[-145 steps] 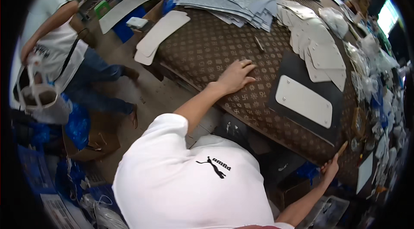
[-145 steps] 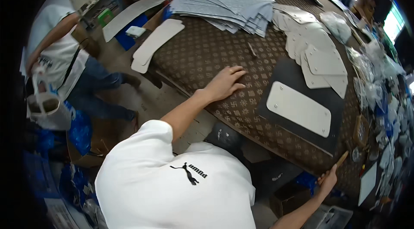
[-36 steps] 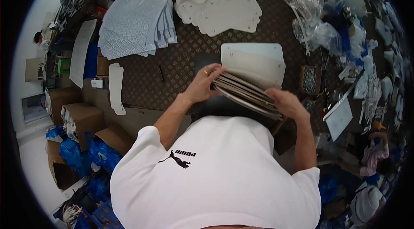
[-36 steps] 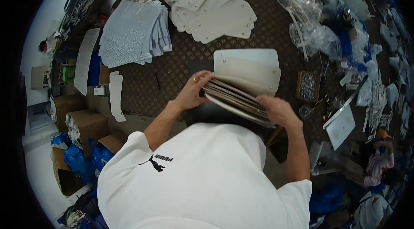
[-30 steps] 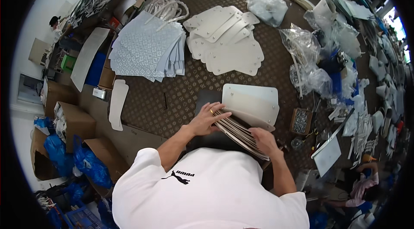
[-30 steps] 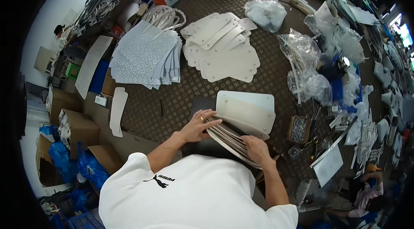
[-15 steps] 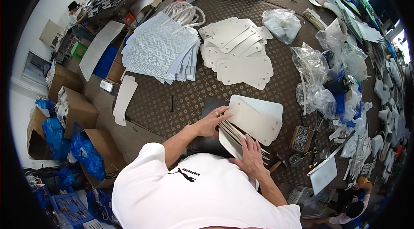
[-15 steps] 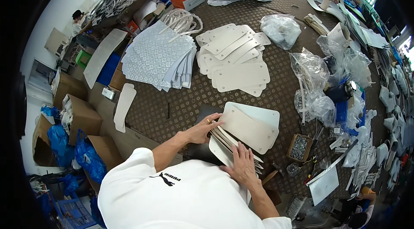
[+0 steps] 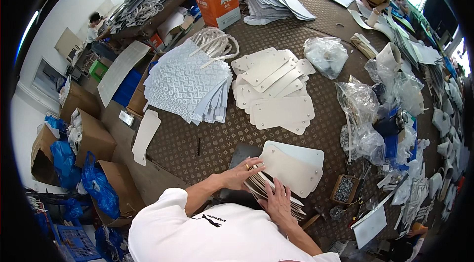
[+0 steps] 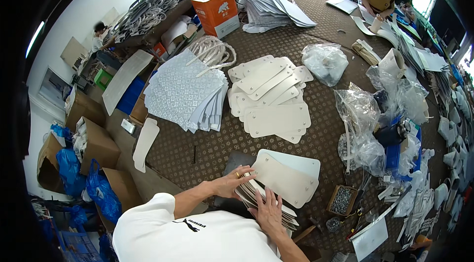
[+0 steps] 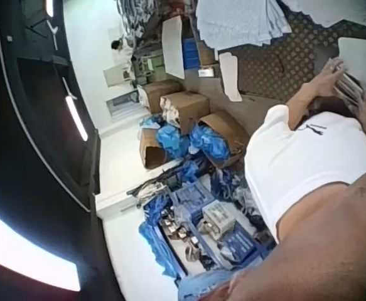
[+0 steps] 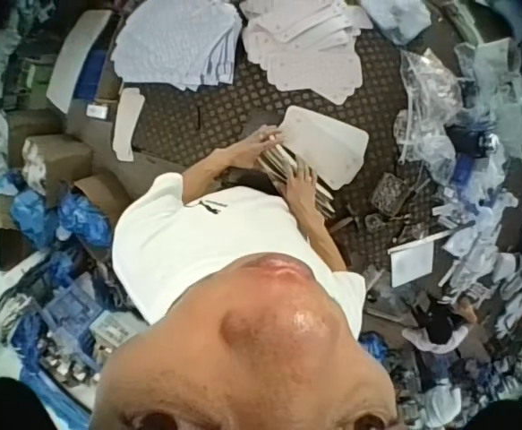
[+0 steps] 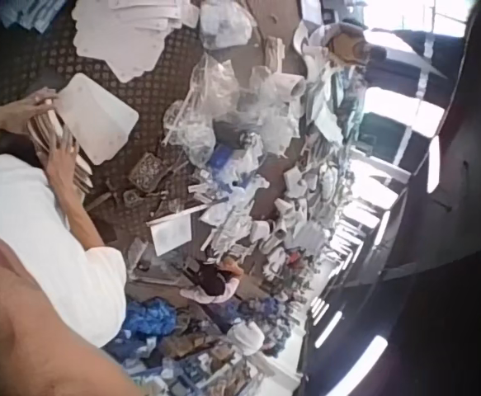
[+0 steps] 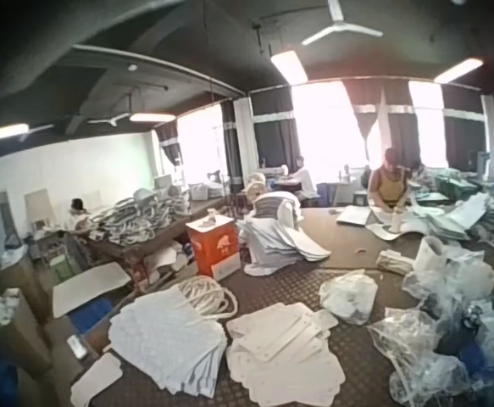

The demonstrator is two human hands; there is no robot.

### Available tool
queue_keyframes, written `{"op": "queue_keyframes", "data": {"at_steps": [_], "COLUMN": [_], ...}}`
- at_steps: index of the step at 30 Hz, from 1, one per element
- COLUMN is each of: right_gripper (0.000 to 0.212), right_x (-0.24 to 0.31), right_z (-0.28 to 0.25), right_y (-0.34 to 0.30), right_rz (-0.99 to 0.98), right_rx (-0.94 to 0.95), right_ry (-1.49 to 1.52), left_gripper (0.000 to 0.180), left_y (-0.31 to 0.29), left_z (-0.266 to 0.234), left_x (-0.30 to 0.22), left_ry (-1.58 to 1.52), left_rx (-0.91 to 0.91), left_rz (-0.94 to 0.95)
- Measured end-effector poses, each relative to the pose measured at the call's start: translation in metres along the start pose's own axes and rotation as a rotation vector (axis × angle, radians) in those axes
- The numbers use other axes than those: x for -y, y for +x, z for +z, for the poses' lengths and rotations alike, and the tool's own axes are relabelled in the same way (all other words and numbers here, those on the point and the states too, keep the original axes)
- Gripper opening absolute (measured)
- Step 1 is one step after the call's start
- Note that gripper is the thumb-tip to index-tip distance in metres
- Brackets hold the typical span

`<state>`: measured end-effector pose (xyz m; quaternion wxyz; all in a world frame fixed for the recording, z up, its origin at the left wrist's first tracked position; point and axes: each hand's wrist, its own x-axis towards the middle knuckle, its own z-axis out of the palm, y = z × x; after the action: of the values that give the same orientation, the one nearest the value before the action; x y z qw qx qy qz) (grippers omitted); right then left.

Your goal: Assembling leather pieces by hammering in studs and then organizing stacks of leather patterns.

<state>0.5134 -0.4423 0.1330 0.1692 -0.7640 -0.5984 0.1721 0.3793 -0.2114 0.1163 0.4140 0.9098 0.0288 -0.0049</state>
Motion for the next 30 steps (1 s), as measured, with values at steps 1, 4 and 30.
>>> {"op": "queue_keyframes", "data": {"at_steps": [1, 4, 30], "right_gripper": [0.073, 0.071, 0.043], "right_x": [0.000, -0.003, -0.109], "right_z": [0.002, 0.007, -0.062], "right_y": [0.003, 0.004, 0.045], "right_rz": [-0.006, 0.078, 0.162], "right_rx": [-0.011, 0.052, 0.385], "right_ry": [-0.001, 0.038, 0.319], "left_gripper": [0.108, 0.104, 0.091], "left_y": [0.001, 0.003, 0.021], "left_z": [-0.001, 0.003, -0.004], "left_x": [0.000, -0.005, -0.025], "left_ry": [0.038, 0.088, 0.279], "left_rx": [0.029, 0.069, -0.031], "left_rz": [-0.013, -0.020, -0.033]}}
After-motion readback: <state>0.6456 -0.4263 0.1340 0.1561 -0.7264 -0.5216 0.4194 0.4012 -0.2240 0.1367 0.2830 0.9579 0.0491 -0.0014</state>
